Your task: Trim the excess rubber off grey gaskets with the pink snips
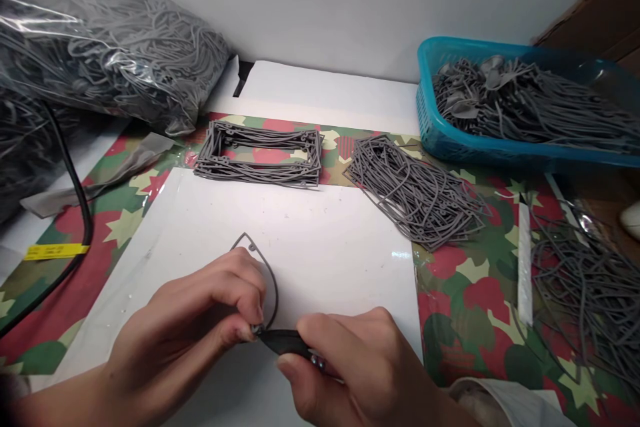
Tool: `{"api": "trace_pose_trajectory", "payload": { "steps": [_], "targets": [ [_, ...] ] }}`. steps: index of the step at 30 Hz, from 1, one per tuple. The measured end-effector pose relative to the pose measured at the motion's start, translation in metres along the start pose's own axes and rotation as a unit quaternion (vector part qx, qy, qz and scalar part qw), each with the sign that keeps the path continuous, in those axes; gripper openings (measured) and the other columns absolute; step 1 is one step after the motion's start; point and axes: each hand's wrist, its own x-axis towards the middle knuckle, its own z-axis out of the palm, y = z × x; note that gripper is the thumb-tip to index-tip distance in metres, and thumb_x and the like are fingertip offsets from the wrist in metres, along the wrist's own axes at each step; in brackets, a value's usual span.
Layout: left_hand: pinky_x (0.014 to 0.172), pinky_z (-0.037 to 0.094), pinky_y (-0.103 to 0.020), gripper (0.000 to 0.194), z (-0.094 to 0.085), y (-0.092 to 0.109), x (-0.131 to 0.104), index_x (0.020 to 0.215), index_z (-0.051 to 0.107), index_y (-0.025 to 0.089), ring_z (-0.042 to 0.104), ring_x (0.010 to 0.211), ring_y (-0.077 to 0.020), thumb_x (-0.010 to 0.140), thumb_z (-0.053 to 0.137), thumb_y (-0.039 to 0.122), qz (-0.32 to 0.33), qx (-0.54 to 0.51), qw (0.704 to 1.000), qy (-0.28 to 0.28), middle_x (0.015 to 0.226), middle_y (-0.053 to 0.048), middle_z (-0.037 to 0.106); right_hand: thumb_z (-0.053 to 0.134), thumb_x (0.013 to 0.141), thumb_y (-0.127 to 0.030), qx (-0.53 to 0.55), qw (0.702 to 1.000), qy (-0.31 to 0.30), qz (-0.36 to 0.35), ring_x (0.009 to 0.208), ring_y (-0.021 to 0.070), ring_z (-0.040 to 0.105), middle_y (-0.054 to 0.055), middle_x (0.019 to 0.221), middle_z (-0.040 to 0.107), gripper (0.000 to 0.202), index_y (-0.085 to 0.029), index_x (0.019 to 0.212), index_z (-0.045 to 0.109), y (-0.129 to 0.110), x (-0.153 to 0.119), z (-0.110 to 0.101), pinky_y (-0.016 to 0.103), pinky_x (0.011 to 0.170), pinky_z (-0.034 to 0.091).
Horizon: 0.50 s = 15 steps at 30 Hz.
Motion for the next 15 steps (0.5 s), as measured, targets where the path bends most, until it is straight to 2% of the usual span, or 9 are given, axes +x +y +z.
{"api": "trace_pose_trajectory", "payload": {
  "steps": [10,15],
  "targets": [
    [0.065,0.044,-0.026,0.012,0.0006,0.0003,-0.0001,0.083,0.055,0.018,0.053,0.069,-0.0128,0.094,0.051,0.016,0.005,0.010,1.000,0.006,0.074,-0.003,0.061,0.042,0.099,-0.031,0.008,1.000,0.009,0.009,0.045,0.0059,0.042,-0.007,0.054,0.040,0.030,-0.021,0.072,0.047,-0.0010,-0.0027,0.0039,0.017,0.046,0.035],
    [0.065,0.044,-0.028,0.011,0.0001,0.0036,-0.0003,0.084,0.056,0.019,0.054,0.069,-0.0136,0.093,0.051,0.014,0.003,0.034,0.999,0.016,0.073,-0.003,0.061,0.044,0.098,-0.030,-0.016,0.999,0.050,0.008,0.042,0.0055,0.042,-0.008,0.052,0.041,0.026,-0.020,0.077,0.054,-0.0016,-0.0016,0.0064,0.016,0.044,0.035]
  ]
}}
